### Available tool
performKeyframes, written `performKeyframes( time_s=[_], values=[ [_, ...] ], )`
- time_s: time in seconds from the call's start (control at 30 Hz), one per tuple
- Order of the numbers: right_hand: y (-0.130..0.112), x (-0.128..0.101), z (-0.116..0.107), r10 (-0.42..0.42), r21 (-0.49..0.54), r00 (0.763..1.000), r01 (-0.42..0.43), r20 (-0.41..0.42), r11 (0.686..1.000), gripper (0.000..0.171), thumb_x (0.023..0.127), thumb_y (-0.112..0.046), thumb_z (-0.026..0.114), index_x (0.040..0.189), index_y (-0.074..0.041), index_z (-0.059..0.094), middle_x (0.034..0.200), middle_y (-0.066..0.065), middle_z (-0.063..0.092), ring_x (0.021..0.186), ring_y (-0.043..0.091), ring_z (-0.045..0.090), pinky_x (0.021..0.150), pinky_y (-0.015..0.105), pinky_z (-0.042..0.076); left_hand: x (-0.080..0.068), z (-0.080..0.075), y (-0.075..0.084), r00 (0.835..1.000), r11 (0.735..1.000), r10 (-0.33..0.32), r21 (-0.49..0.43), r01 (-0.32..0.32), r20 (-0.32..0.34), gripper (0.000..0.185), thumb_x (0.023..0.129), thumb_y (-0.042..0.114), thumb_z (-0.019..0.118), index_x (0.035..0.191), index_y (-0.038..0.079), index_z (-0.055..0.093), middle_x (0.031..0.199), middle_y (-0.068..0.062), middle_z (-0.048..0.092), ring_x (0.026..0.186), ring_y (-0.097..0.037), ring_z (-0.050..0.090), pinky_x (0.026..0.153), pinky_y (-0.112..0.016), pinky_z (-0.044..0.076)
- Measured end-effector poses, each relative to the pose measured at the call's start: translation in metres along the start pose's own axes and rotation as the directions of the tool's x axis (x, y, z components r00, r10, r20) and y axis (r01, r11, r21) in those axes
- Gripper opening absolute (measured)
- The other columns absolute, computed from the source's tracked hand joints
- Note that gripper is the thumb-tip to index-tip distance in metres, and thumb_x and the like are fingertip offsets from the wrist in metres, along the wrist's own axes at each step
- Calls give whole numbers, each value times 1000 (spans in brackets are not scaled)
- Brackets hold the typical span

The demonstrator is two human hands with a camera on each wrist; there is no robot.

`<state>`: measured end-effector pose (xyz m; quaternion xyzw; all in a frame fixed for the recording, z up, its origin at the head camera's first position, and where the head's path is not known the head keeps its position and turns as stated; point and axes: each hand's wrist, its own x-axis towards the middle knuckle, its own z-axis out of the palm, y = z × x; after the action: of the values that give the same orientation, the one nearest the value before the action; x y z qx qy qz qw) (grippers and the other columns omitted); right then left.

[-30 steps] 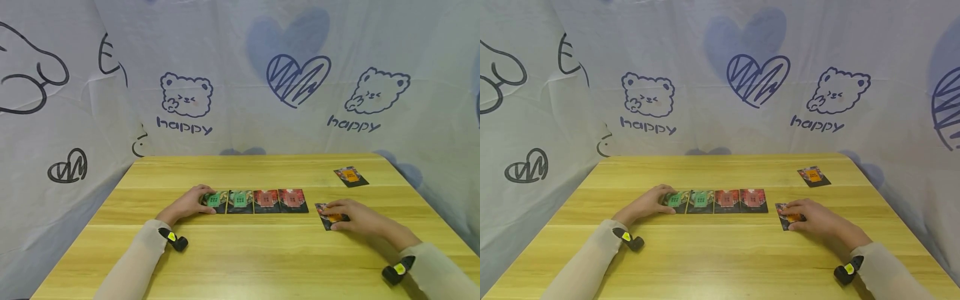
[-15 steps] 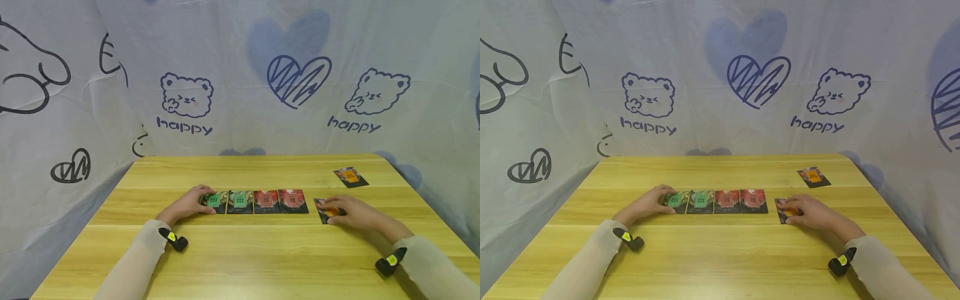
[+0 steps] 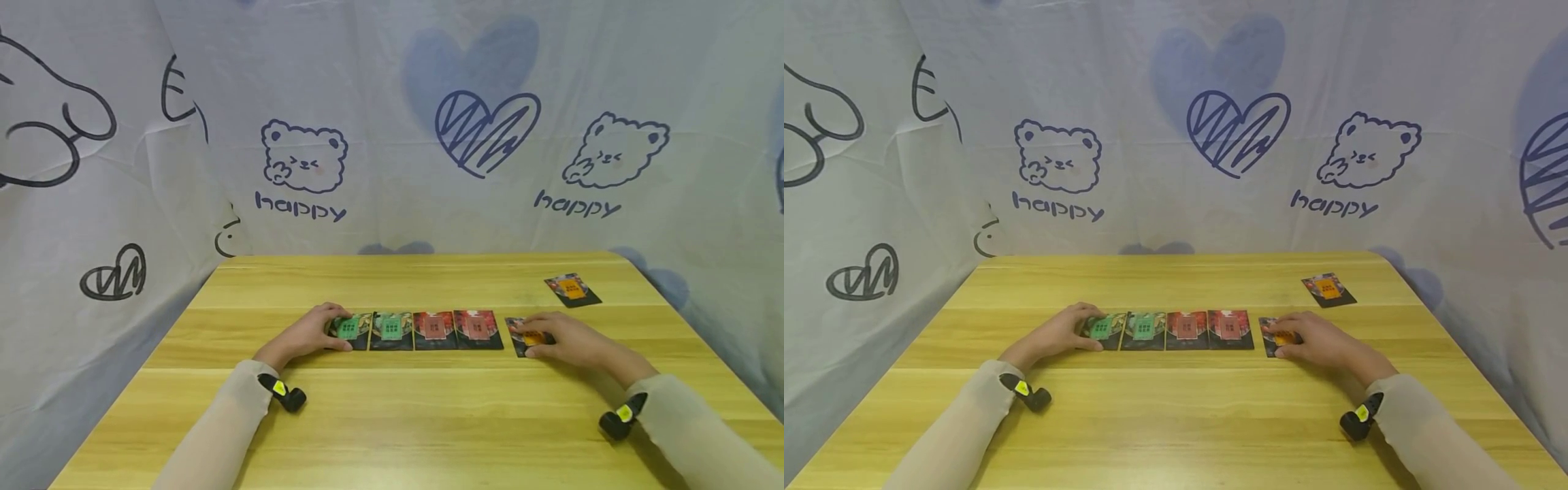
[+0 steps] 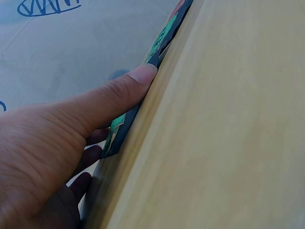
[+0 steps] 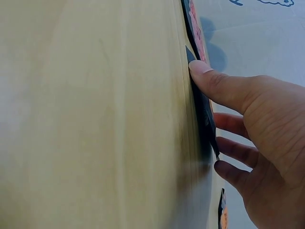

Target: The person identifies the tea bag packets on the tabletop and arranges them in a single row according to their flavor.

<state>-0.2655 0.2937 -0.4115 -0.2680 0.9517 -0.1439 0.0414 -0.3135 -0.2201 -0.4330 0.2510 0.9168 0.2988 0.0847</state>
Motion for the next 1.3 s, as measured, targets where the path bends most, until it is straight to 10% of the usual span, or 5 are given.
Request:
performKeyframes(
  time_s=[1.3],
  values=[
    [2, 24, 2, -48, 33, 998, 49, -35, 998, 50, 93, -39, 67, 134, -10, 61, 136, 16, 55, 127, 41, 47, 102, 59, 37, -2, 1, 1, 1000, 999, -29, -20, 29, 4, 74, 79, 49, 79, 140, 15, 55, 149, -16, 37, 137, -40, 32, 105, -58, 34]
  ],
)
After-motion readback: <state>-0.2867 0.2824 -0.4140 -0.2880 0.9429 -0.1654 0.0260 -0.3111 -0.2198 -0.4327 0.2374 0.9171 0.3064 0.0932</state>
